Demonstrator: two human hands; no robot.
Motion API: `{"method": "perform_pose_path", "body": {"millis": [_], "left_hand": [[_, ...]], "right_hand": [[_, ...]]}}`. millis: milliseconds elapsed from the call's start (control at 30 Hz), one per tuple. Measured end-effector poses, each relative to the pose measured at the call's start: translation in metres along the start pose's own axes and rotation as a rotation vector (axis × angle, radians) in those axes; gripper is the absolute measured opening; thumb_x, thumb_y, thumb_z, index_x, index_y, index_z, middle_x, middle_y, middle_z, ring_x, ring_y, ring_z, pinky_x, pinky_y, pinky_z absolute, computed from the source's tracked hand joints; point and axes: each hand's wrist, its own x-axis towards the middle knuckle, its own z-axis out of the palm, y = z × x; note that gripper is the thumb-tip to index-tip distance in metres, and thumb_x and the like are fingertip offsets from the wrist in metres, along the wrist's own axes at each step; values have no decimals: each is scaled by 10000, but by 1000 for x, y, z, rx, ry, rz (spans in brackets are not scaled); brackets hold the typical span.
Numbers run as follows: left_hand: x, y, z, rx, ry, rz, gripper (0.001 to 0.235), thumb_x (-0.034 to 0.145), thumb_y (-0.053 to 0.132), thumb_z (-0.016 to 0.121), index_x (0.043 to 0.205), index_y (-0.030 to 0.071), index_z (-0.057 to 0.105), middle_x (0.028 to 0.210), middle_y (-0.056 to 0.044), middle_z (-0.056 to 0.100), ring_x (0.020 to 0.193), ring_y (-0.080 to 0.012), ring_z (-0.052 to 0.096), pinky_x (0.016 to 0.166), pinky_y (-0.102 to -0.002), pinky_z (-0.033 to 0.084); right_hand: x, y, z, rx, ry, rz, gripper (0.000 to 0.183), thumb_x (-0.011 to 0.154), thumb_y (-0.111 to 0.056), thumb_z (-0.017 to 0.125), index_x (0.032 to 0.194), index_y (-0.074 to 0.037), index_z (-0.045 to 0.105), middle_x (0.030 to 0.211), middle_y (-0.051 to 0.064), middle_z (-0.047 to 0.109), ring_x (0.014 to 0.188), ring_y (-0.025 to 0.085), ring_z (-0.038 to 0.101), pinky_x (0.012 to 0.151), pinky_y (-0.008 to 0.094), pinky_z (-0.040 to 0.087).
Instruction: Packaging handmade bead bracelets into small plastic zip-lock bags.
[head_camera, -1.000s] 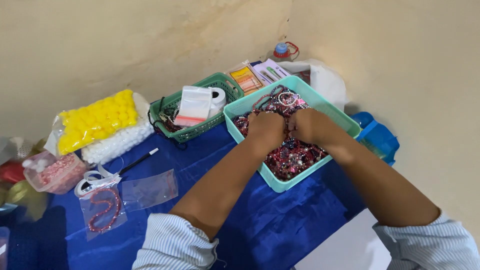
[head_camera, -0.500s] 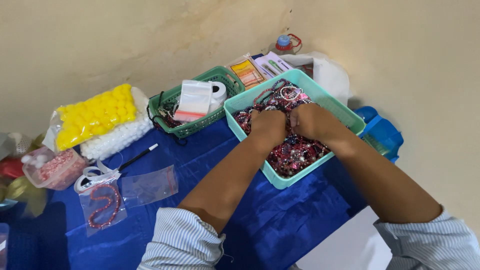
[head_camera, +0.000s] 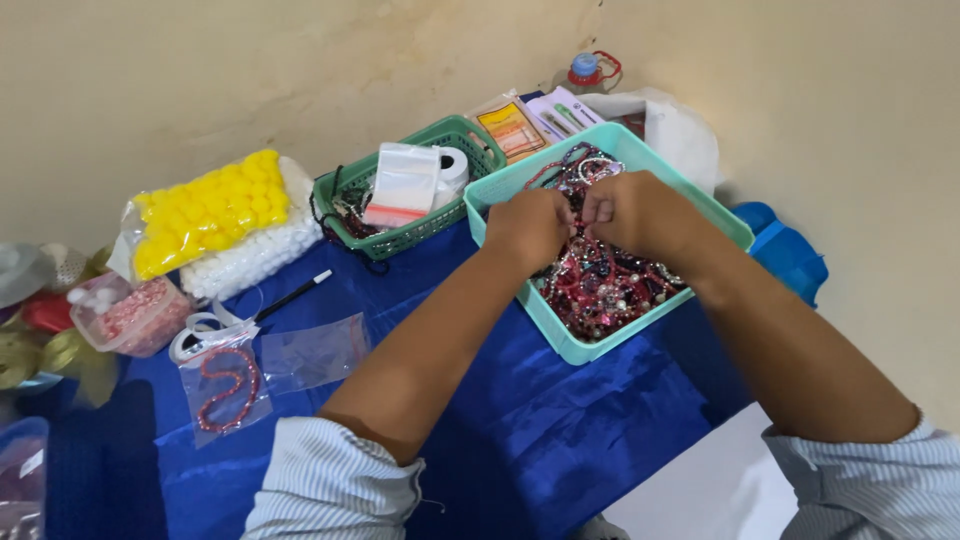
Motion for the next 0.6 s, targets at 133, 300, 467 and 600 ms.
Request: {"method": "perform_pose_path", "body": {"millis": [133,300,467,600], "left_hand": [[-15,-5,-23,-98,35,12,95,777,219,770,863,179,773,937,-49,783,906,-265,734,782,-414,565],[-32,-15,-48,-288,23,-6,104,832,153,767,913,94,740,829,-83,770,768,-203,752,719,-348,573],[-54,-29,-79,-425,85,24,107,836,118,754,914,47,737,797,-68,769,730,-143,737,686,-308,571],[-80,-38,-108,-440,116,21,123,852,137,762,928,43,744,805,-56,775,741,-119,736,702,-294,572]], "right_hand": [[1,-23,-6,25,9,-77,153,752,-116,784,871,-33,735,748,117,732,674,206,716,627,343,566],[7,-51,-5,84,59,-136,170,761,-82,772,917,-26,734,746,96,724,675,184,702,649,318,567],[7,-98,-9,149,38,-101,135,805,-63,746,932,-25,729,734,77,716,660,147,682,640,301,562],[10,-138,-9,140,18,-112,114,814,-63,752,918,-21,731,709,66,713,626,122,671,620,284,557]]}}
